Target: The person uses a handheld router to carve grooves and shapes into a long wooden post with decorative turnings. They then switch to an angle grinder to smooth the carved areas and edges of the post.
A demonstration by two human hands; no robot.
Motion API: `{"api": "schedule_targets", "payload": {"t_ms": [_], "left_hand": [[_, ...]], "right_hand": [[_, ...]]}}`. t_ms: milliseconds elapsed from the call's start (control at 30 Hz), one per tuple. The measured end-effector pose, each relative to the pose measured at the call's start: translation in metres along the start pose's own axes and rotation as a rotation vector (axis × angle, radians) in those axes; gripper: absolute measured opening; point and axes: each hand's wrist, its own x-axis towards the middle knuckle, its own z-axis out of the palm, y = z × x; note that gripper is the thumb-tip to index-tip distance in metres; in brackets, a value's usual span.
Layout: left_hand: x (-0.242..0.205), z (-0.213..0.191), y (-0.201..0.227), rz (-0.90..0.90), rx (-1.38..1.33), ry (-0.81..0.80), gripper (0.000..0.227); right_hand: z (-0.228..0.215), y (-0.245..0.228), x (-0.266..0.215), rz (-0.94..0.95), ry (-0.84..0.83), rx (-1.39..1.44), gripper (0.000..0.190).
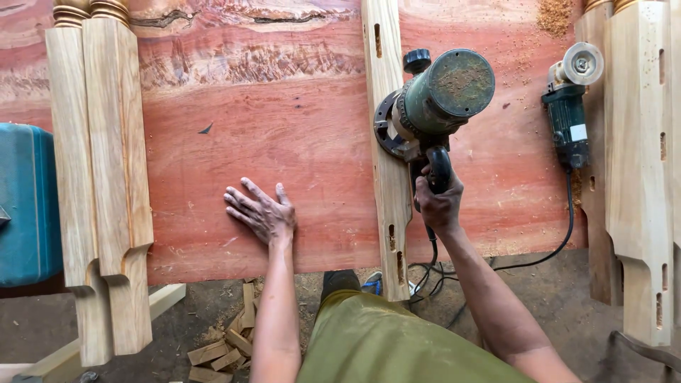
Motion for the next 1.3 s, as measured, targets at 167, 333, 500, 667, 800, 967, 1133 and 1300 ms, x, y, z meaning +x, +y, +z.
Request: {"api": "schedule_targets", "payload": {"t_ms": [167, 333, 500, 667, 800, 967, 1133, 1300], "left_hand": [[-0.001, 0.003, -0.002, 0.011, 0.026, 0.023, 0.077], [-0.002, 0.006, -0.004, 0.047, 0.026, 0.068, 0.076], [-0.001, 0.009, -0.003, 0.068, 0.018, 0.162, 0.074], [-0.004, 0.012, -0.006, 0.058, 0.039, 0.125, 0.074], [-0.004, 0.011, -0.005, 0.032, 0.008, 0.062, 0.079], [-0.002, 0.014, -0.005, 0.041, 0.019, 0.082, 0.078], [-0.002, 0.013, -0.005, 0.053, 0.051, 0.105, 0.078], [-0.003, 0.014, -0.005, 0.054, 0.047, 0.095, 0.077]], "right_hand": [[0.004, -0.004, 0.007, 0.010, 0.008, -0.011, 0.011], [0.008, -0.007, 0.014, 0.011, 0.028, -0.017, 0.010], [0.016, 0.003, 0.024, 0.059, 0.072, -0.011, 0.009], [0.007, 0.037, 0.036, 0.048, 0.032, 0.024, 0.010], [0.013, 0.009, 0.041, 0.061, -0.015, -0.103, 0.006], [0.020, 0.008, 0.054, 0.090, -0.006, -0.059, 0.006], [0.026, 0.011, 0.066, 0.103, 0.003, -0.034, 0.006], [0.030, 0.009, 0.077, 0.101, -0.015, -0.071, 0.006]]}}
